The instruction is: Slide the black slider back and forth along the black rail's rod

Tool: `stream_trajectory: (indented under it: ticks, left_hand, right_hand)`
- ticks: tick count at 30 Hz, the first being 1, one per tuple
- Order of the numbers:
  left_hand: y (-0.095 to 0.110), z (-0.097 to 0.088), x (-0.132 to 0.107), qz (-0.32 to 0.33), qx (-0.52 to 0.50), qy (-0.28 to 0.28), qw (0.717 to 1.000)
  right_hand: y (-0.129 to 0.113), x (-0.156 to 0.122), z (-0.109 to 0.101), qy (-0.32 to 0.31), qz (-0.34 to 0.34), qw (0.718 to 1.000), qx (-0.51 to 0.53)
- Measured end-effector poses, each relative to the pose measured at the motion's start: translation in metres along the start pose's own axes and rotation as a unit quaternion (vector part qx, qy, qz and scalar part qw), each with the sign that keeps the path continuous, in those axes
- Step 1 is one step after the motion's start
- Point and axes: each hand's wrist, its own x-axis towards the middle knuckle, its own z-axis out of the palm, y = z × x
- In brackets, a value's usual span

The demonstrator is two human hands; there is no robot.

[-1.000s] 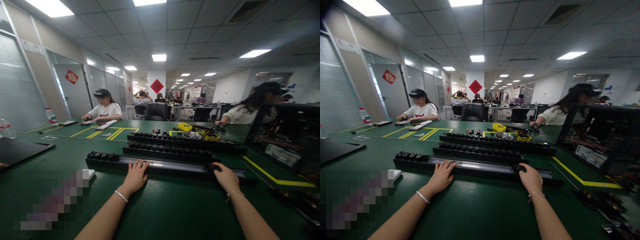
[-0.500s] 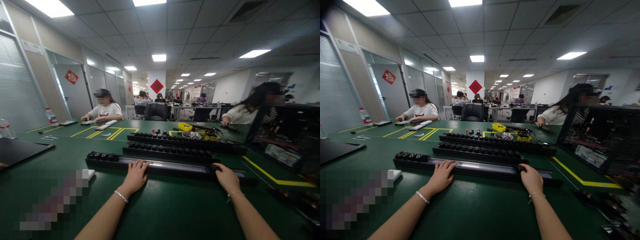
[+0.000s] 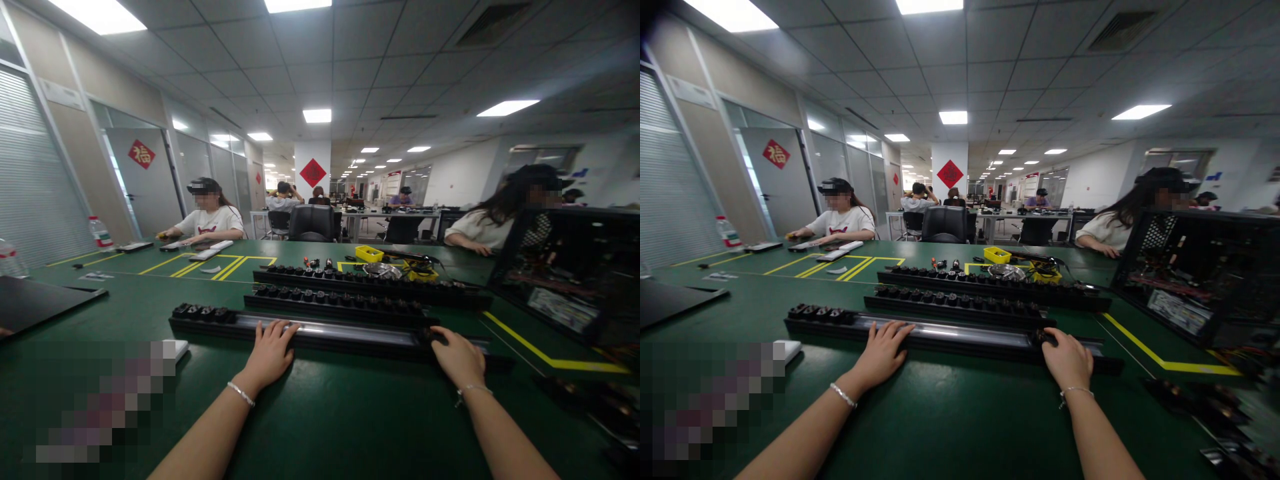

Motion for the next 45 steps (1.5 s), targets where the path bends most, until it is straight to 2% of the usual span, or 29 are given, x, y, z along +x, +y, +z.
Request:
stream_trajectory:
  ticks: [7, 15, 21, 31, 38, 45]
  left_hand:
    - [0.0, -0.001, 0.0, 0.003, 0.0, 0.001, 1.0]
    - [0.0, -0.001, 0.0, 0.005, 0.0, 0.005, 1.0]
    - [0.001, -0.001, 0.0, 0.002, 0.007, 0.0, 1.0]
    - [0.001, -0.001, 0.0, 0.003, -0.001, 0.002, 1.0]
    - [0.001, -0.002, 0.0, 0.0, 0.009, -0.004, 1.0]
    - [-0.001, -0.001, 0.0, 0.004, 0.002, -0.001, 1.0]
  right_hand:
    - [0.004, 0.002, 0.002, 0.001, -0.002, 1.0, 0.011]
    - [0.001, 0.0, -0.005, -0.025, 0.03, 0.999, 0.021]
    - [0.004, 0.003, -0.004, -0.021, 0.021, 0.999, 0.028]
    - [0.005, 0.003, -0.002, -0.018, 0.045, 0.998, 0.031]
    - [0.013, 0.007, 0.003, 0.024, 0.03, 0.999, 0.013]
    - [0.015, 0.007, 0.0, 0.011, 0.053, 0.998, 0.01]
